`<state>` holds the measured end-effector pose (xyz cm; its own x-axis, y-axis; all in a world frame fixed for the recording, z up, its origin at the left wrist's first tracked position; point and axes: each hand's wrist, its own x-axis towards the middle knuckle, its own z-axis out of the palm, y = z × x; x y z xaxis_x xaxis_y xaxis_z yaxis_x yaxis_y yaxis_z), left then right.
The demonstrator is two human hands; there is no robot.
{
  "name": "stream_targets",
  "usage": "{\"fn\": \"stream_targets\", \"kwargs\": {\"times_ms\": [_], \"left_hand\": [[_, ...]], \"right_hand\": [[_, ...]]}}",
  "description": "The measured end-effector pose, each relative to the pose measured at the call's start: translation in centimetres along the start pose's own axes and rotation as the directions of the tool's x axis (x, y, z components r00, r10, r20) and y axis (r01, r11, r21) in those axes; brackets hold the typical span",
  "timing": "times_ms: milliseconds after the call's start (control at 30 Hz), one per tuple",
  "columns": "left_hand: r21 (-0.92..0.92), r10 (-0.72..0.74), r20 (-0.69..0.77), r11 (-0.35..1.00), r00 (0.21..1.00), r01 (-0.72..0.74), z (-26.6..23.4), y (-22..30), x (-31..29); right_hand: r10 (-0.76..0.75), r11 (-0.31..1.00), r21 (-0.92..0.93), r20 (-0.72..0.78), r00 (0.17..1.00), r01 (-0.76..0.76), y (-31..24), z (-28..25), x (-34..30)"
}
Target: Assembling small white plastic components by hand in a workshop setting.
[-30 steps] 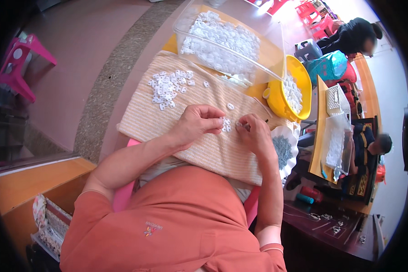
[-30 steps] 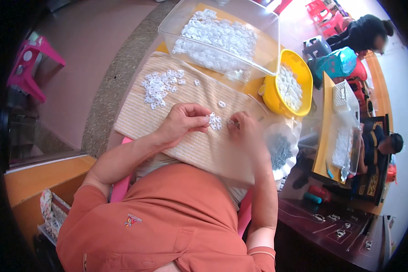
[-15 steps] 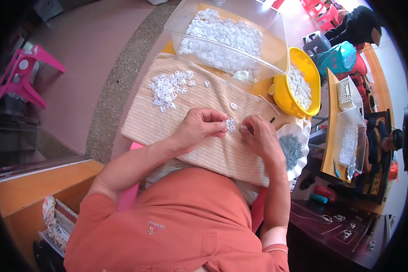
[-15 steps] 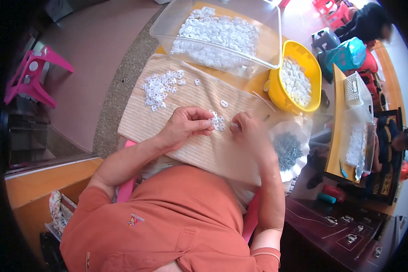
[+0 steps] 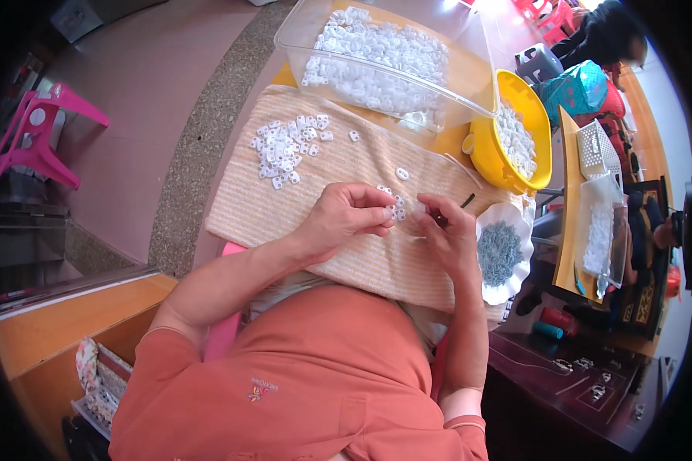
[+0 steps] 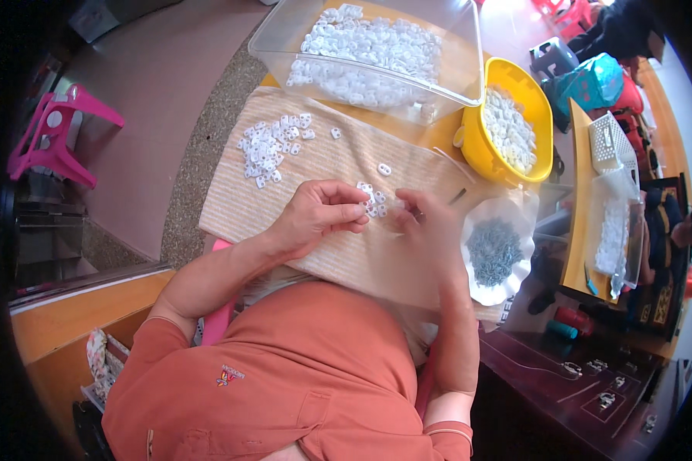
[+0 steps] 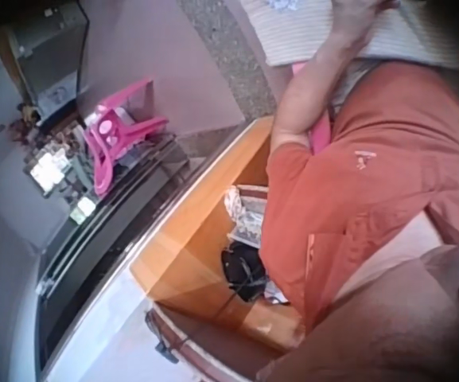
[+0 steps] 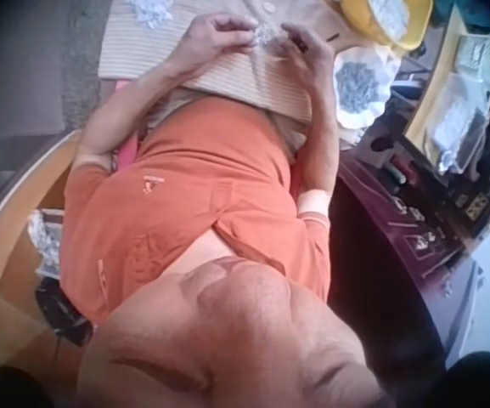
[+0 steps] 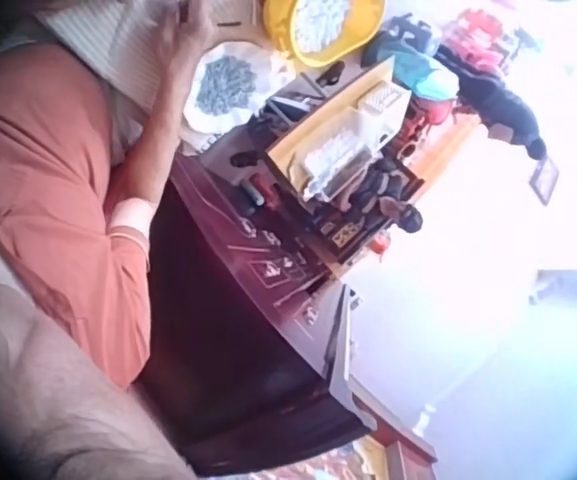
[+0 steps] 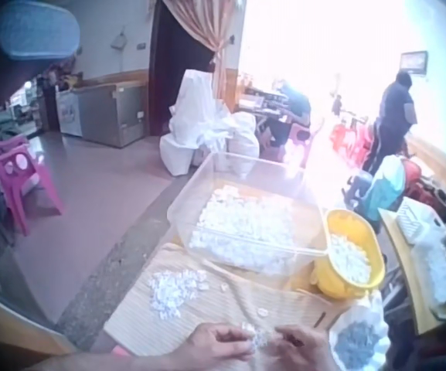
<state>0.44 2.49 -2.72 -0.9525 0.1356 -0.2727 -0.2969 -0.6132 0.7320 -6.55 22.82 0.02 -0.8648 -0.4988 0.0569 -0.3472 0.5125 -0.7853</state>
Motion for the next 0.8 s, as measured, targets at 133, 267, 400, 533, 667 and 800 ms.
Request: {"fn": "stream_targets", "kwargs": {"times_ms": [133,267,400,533,667,800], "left_hand": [[-0.005,0.003,0.027,1.000,1.000,-0.003,0.1,0.0,0.0],[-0.004,0.016,0.039,1.000,0.999,-0.016,0.0,0.0,-0.1],[0.002,0.020,0.058,1.000,0.998,-0.021,-0.1,-0.2,-0.1],[0.024,-0.001,0.077,1.000,0.997,-0.001,0.1,-0.2,-0.2],[0.051,-0.015,0.089,0.999,0.996,0.011,0.2,-0.2,-0.3],[0.056,-0.029,0.108,0.998,0.994,0.023,0.2,-0.4,-0.3]], "right_hand": [[0.119,0.937,0.324,0.068,0.991,-0.134,1.3,0.9,-0.6],[0.117,0.891,0.426,0.115,0.986,-0.155,0.7,1.1,-1.1],[0.116,0.872,0.468,0.096,0.989,-0.148,0.4,1.3,-1.6],[0.115,0.828,0.541,0.096,0.989,-0.149,0.4,1.3,-1.9],[0.114,0.796,0.588,0.088,0.990,-0.144,0.5,1.4,-2.0],[0.125,0.769,0.620,0.090,0.988,-0.154,0.5,1.6,-2.2]]}}
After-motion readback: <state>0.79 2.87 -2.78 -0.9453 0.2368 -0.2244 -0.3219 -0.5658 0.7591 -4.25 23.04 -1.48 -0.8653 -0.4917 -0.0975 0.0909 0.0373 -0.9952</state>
